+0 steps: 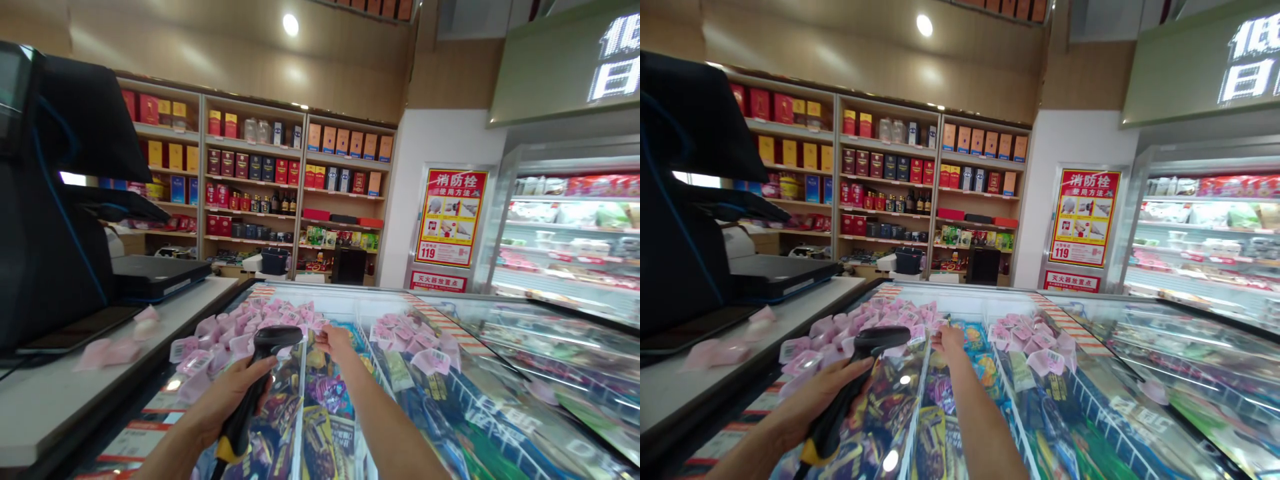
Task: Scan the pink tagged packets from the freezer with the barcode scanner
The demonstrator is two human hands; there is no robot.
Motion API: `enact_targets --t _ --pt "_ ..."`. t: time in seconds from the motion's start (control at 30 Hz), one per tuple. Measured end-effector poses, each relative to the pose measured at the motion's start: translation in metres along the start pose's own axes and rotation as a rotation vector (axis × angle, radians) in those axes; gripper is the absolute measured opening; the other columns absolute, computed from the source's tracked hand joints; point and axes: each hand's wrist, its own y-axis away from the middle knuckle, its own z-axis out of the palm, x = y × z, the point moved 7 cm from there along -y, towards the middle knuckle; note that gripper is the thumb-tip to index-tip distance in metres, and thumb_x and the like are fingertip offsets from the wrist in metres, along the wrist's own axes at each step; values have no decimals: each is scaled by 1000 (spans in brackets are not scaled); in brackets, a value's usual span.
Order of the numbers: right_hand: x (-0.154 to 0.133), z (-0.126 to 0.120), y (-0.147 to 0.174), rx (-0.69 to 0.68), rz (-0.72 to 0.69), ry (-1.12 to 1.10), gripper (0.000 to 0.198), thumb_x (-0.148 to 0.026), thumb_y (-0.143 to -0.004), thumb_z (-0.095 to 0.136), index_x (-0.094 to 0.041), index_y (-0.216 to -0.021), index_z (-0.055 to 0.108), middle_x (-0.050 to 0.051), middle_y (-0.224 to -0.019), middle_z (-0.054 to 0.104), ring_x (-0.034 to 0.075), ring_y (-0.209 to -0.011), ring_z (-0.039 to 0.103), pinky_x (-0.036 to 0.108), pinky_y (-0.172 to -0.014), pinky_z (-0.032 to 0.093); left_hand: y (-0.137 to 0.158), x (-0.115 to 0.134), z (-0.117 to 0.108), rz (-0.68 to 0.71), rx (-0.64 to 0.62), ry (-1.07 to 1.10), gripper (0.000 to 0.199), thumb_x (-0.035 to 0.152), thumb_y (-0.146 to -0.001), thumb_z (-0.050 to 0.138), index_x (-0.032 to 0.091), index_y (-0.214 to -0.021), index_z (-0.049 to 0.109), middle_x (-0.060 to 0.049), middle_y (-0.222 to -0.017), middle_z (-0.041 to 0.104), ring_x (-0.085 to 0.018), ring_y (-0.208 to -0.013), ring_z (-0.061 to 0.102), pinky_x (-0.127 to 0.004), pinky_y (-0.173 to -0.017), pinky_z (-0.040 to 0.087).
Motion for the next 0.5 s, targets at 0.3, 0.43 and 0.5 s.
enact_targets --t 0.3,0.43,0.5 --pt "-2 -53 29 4 28 2 9 -16 -61 51 -16 -53 47 -4 -44 51 9 -45 54 22 -53 45 -1 6 27 10 -50 -8 32 47 -64 52 17 -58 43 5 -45 49 -6 -36 41 -18 -37 33" --pt "-5 -65 30 24 10 1 7 -20 -58 52 -15 -54 49 -2 -48 55 11 -49 56 24 -53 47 -7 4 41 14 -133 -27 32 47 -65 51 17 -58 45 5 -45 49 -6 -38 43 -18 -39 35" --pt "-6 -69 29 38 -1 10 7 -20 -58 52 -14 -55 50 -1 -49 56 11 -50 57 24 -53 47 -9 4 46 4 -153 -46 32 48 -65 50 17 -57 45 5 -42 48 -7 -37 43 -19 -40 36"
